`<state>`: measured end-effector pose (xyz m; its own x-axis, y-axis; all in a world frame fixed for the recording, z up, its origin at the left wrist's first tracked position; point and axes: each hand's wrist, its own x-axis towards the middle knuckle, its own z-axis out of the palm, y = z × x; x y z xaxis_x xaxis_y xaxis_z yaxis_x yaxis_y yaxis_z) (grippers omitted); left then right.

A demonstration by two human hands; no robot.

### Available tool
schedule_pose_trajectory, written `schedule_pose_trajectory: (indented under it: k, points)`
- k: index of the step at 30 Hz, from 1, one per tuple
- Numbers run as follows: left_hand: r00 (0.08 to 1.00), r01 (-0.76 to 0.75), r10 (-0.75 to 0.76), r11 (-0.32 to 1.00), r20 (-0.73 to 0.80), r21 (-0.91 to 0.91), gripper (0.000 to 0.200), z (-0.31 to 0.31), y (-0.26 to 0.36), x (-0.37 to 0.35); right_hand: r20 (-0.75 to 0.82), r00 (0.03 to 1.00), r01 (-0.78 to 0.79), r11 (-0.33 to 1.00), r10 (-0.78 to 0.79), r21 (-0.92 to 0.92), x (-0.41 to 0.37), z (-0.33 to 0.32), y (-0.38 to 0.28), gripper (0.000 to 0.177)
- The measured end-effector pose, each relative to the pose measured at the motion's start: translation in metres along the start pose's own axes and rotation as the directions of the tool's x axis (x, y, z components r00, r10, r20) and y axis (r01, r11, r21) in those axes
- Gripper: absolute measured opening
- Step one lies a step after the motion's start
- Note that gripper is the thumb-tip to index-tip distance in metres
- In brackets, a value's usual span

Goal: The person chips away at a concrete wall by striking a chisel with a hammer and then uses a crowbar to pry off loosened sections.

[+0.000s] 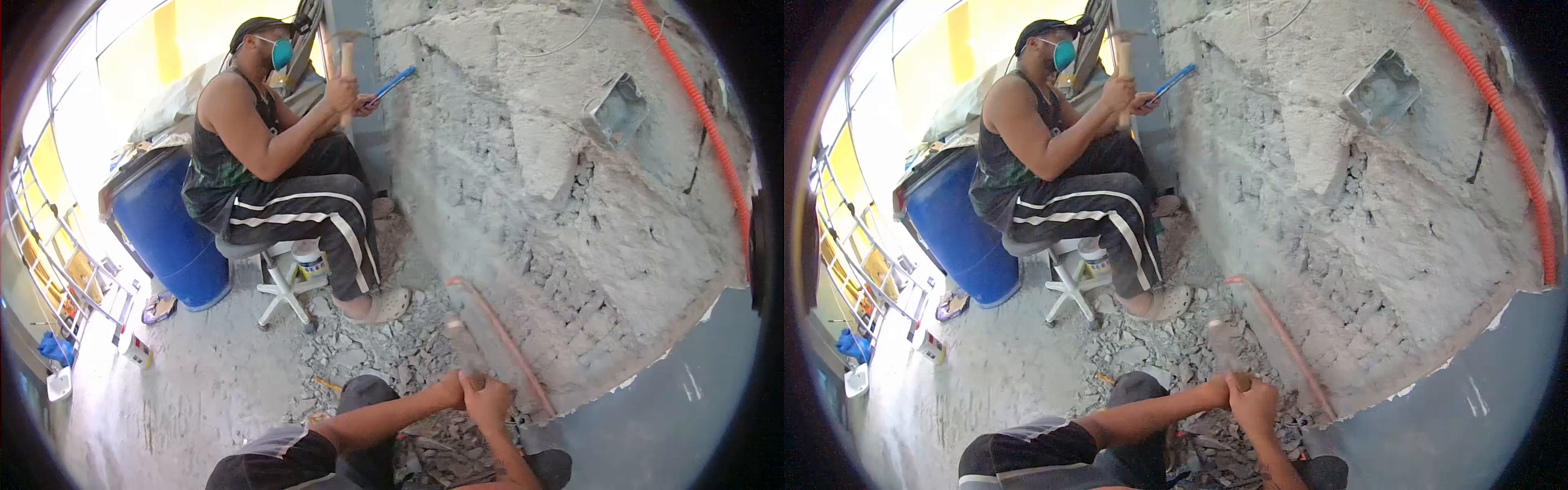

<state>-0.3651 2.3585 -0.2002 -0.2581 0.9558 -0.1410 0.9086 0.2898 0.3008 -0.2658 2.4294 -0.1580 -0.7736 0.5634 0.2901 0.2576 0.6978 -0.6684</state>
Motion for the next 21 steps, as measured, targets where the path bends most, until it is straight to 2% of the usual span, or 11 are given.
schedule_pose_trajectory:
  k: [1, 2, 5, 7, 9, 11, 14, 17, 19, 20, 21]
  points:
    - [0.999, -0.002, 0.003, 1.000, 0.033, -0.024, 0.033, -0.003, 0.000, -0.005, 0.113, 0.993, 0.051, 0.983, -0.032, -0.175, 0.001, -0.010, -0.016, 0.050]
    - [0.998, -0.003, 0.007, 0.999, 0.066, -0.049, 0.034, -0.006, -0.001, -0.010, 0.176, 0.984, 0.075, 0.973, -0.037, -0.219, 0.002, -0.016, -0.022, 0.037]
    - [0.998, -0.062, 0.061, 0.995, -0.014, -0.084, 0.036, 0.011, -0.002, -0.017, 0.242, 0.962, 0.188, 0.946, -0.124, -0.265, 0.006, -0.015, -0.017, 0.030]
    - [1.000, -0.002, 0.003, 0.965, 0.006, -0.263, 0.035, 0.002, 0.003, -0.023, 0.266, 0.956, 0.191, 0.947, -0.120, -0.258, 0.010, -0.017, -0.018, 0.027]
    - [1.000, -0.003, 0.008, 0.973, 0.018, -0.229, 0.035, -0.012, 0.013, -0.023, 0.286, 0.951, 0.193, 0.948, -0.117, -0.255, 0.013, -0.021, -0.017, 0.023]
    - [0.999, -0.005, 0.011, 0.981, 0.030, -0.196, 0.034, -0.010, 0.017, -0.021, 0.270, 0.944, 0.270, 0.914, -0.190, -0.301, 0.014, -0.026, -0.016, 0.021]
    - [0.988, 0.151, -0.154, 0.906, 0.025, -0.395, 0.026, 0.022, 0.010, -0.016, 0.343, 0.916, 0.326, 0.882, -0.206, -0.340, 0.017, -0.038, -0.021, 0.021]
    - [0.994, 0.111, -0.107, 0.905, 0.034, -0.412, 0.022, 0.055, -0.004, -0.013, 0.295, 0.909, 0.385, 0.867, -0.296, -0.317, 0.017, -0.037, -0.015, 0.018]
    - [0.949, -0.141, 0.070, 0.967, -0.309, -0.213, 0.022, 0.089, -0.016, -0.004, 0.301, 0.897, 0.417, 0.845, -0.324, -0.334, 0.016, -0.036, -0.013, 0.017]
    - [0.949, -0.136, 0.066, 0.967, -0.308, -0.213, 0.022, 0.105, -0.021, -0.001, 0.309, 0.885, 0.448, 0.822, -0.350, -0.352, 0.015, -0.036, -0.013, 0.016]
    - [0.899, -0.247, 0.165, 0.956, -0.405, -0.159, 0.021, 0.110, -0.020, -0.002, 0.312, 0.883, 0.450, 0.822, -0.351, -0.349, 0.014, -0.037, -0.013, 0.016]
